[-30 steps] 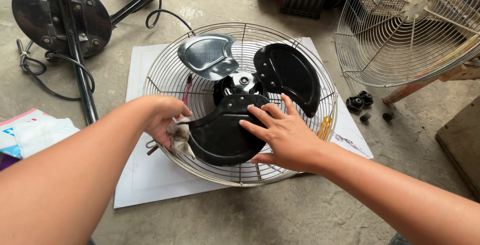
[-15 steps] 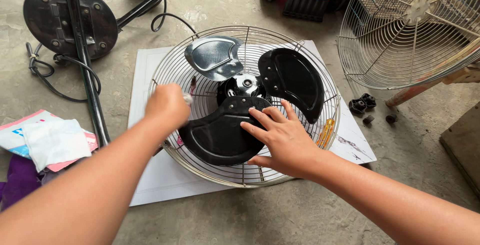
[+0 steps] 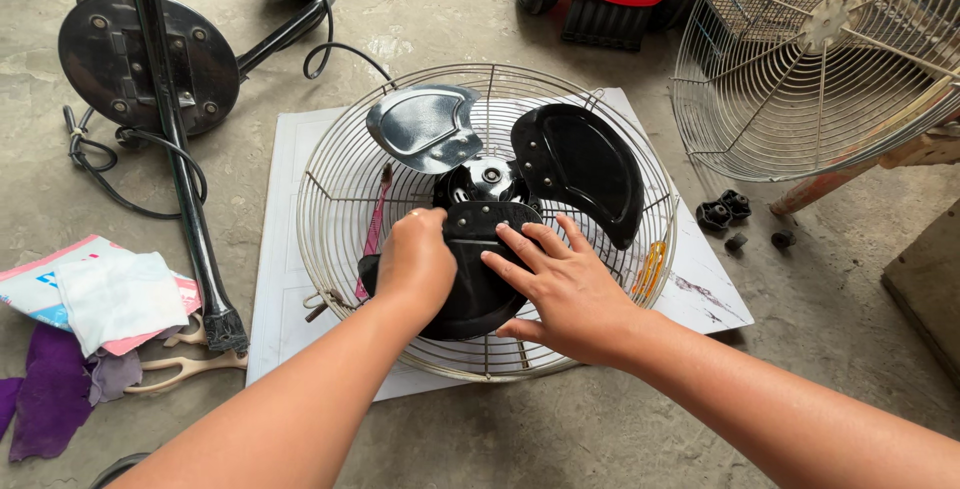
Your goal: The person wipes the fan blades with a cloth and then uses a screwdriver to tighten the screws on the fan blade hub. The person handles the fan blades and the screwdriver throughout the task.
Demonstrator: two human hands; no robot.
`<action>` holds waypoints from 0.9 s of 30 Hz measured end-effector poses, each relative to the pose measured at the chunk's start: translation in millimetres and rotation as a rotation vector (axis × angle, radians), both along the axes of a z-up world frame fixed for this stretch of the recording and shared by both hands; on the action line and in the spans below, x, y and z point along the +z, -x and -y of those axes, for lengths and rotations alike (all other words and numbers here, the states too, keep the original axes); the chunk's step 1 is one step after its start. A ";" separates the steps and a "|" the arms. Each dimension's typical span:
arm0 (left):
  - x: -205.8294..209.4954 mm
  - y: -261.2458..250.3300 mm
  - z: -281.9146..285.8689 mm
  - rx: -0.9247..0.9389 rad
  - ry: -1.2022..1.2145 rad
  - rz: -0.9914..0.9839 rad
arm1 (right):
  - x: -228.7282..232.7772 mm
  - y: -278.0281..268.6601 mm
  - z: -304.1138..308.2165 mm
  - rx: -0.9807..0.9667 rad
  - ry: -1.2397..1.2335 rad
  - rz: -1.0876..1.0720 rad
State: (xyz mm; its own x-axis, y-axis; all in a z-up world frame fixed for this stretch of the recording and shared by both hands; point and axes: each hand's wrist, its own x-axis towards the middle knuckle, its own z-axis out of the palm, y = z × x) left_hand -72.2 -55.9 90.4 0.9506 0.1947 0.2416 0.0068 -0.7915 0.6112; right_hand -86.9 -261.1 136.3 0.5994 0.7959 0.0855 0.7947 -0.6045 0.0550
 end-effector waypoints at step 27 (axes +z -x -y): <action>-5.0 -23.5 43.0 -0.323 -0.069 0.208 | -4.1 -1.7 5.1 -0.011 -0.011 -0.054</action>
State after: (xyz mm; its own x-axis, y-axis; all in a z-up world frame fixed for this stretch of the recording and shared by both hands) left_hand -48.7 -98.9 85.4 0.8897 -0.1300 0.4376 -0.3678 -0.7719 0.5185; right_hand -85.1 -266.1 132.2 0.6119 0.7886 0.0612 0.7898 -0.6133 0.0059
